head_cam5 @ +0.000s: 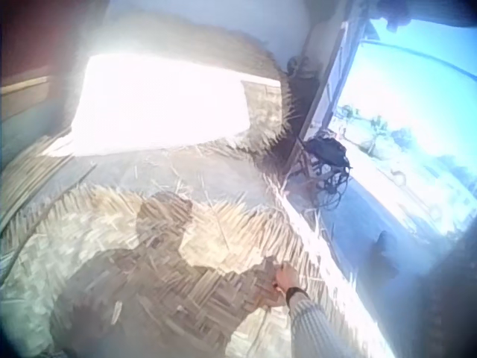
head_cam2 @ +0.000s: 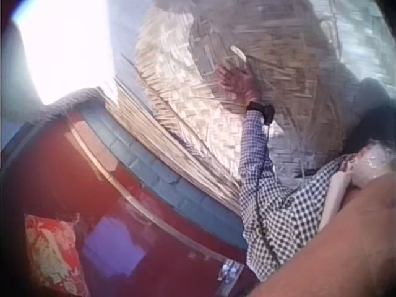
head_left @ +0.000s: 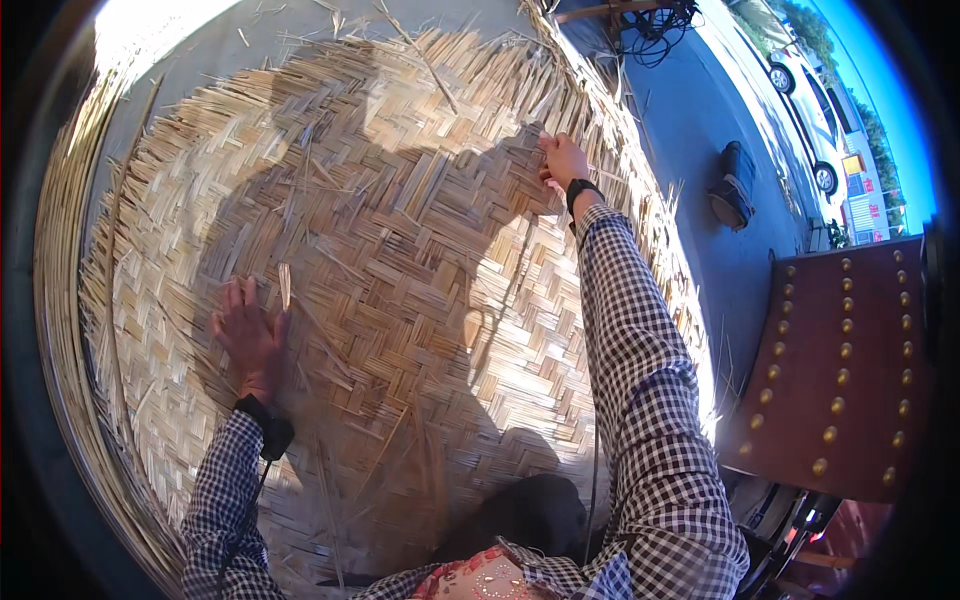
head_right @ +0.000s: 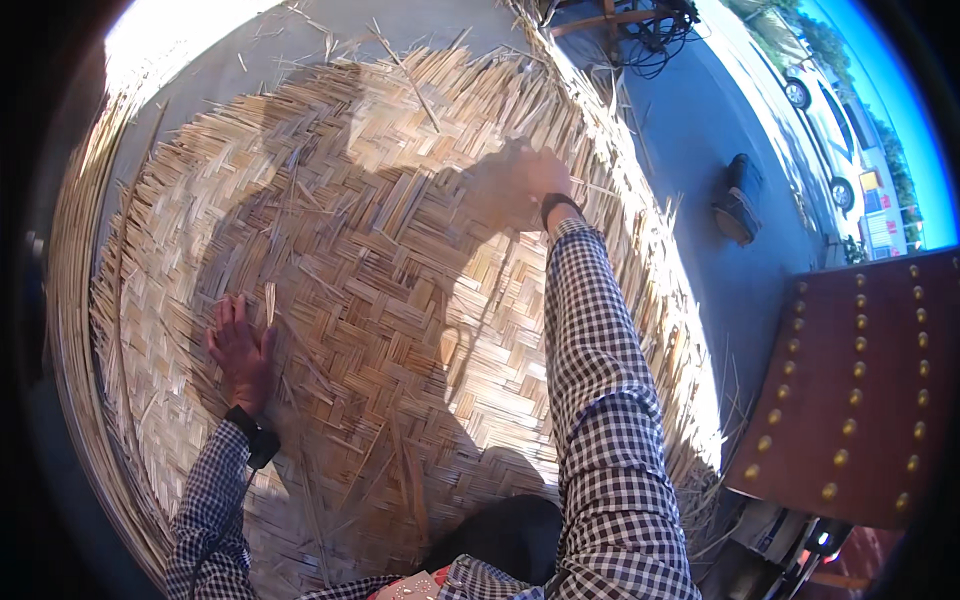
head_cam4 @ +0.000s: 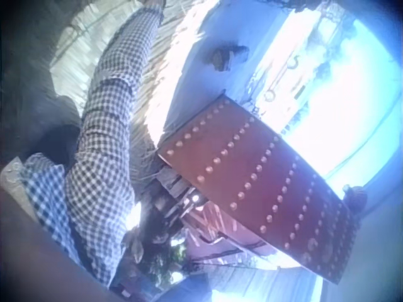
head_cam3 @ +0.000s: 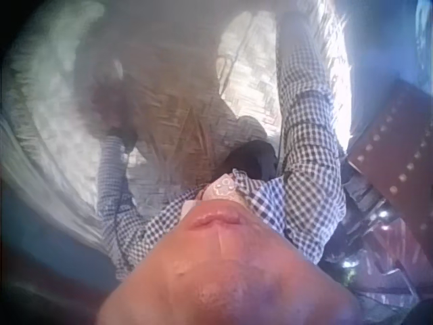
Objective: Weaving thin strips of bamboo together to construct a large floor mat.
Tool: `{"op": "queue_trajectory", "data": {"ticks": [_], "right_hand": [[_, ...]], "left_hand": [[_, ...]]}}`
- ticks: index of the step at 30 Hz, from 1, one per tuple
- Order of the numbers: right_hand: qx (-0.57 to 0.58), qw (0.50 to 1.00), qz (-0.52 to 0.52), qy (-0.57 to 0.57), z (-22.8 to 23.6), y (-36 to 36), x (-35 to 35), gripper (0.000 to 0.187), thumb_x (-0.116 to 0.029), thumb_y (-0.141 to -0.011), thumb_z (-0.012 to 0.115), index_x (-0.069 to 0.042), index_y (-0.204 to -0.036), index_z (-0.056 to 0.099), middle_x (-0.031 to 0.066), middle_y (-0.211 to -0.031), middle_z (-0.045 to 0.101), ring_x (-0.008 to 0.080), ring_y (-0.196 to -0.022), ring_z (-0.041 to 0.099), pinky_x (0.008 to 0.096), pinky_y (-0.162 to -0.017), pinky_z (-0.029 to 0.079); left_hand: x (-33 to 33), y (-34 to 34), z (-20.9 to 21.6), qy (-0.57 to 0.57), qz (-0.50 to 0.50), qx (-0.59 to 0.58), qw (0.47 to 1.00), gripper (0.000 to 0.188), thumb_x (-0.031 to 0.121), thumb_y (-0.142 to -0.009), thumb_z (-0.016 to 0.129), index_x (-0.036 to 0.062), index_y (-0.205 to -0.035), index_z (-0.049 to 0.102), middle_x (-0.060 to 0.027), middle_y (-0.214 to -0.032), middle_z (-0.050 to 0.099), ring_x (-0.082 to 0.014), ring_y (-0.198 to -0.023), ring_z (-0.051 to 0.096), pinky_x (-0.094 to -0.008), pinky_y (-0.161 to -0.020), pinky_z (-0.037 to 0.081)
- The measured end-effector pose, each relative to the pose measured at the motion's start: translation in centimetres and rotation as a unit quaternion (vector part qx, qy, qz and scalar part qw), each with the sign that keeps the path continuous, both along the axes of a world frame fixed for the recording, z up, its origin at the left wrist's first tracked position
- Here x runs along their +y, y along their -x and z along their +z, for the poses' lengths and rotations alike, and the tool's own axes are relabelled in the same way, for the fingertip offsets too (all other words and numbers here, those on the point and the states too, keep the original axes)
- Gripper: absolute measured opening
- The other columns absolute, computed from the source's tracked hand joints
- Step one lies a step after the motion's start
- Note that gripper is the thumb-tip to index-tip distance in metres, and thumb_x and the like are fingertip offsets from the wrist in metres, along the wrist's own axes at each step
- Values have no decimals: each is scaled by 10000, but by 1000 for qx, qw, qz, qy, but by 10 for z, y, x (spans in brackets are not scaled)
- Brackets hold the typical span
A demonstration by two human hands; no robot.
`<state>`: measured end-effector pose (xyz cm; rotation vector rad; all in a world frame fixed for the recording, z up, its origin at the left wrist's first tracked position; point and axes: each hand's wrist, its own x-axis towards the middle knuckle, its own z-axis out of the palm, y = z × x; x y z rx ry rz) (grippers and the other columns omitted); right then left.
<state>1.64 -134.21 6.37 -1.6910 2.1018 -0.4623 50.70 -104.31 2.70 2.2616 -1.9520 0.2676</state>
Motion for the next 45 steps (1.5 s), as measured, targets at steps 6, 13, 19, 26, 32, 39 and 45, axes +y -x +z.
{"op": "queue_trajectory", "data": {"ticks": [6,13,19,26,32,39,45], "right_hand": [[-162,947,-20,277,-2,-52,-14,155,-110,-915,667,-53,-1046,605,42,-732,611,117,-622,631,282,-572,525],[-70,968,135,199,6,-154,-20,358,-131,-866,645,-171,-1222,658,207,-1171,549,367,-1031,613,404,-904,501],[51,984,121,117,21,-136,-28,151,-146,-848,648,-90,-988,655,186,-1020,612,360,-939,628,435,-830,510],[-202,965,117,122,88,-90,143,81,-82,-891,631,-25,-949,637,138,-895,644,274,-798,629,361,-720,497],[-279,953,-44,108,101,-38,283,354,-17,-875,664,-42,-1224,607,20,-783,589,110,-725,554,272,-690,487],[-75,965,123,220,78,-98,125,327,-183,-972,540,-87,-1273,626,100,-995,609,208,-938,575,324,-867,460],[64,959,146,232,21,-185,13,390,-124,-900,598,-113,-1289,607,199,-1445,415,462,-1315,340,510,-1122,290]], "left_hand": [[-1,9,10,-33,6,17,999,717,496,-953,498,120,-1521,273,-146,-1594,225,-265,-1502,139,-534,-1177,71],[4,9,20,-54,-6,41,998,729,489,-952,494,95,-1522,265,-157,-1592,219,-280,-1499,137,-516,-1181,59],[-3,13,21,-71,-27,49,996,733,488,-951,487,89,-1522,259,-168,-1597,196,-298,-1495,139,-513,-1176,69],[16,-4,14,-90,3,-18,996,755,545,-957,431,115,-1537,209,-157,-1609,158,-297,-1507,96,-546,-1168,70],[-3,13,17,-41,0,1,999,694,504,-977,441,131,-1522,228,-152,-1601,169,-284,-1511,89,-537,-1180,43],[-8,20,22,-85,-2,46,995,704,500,-984,435,116,-1530,211,-161,-1607,138,-288,-1512,65,-545,-1183,27],[10,-1,22,-95,12,46,994,748,501,-970,456,111,-1546,182,-165,-1615,119,-287,-1516,45,-532,-1189,0]]}}
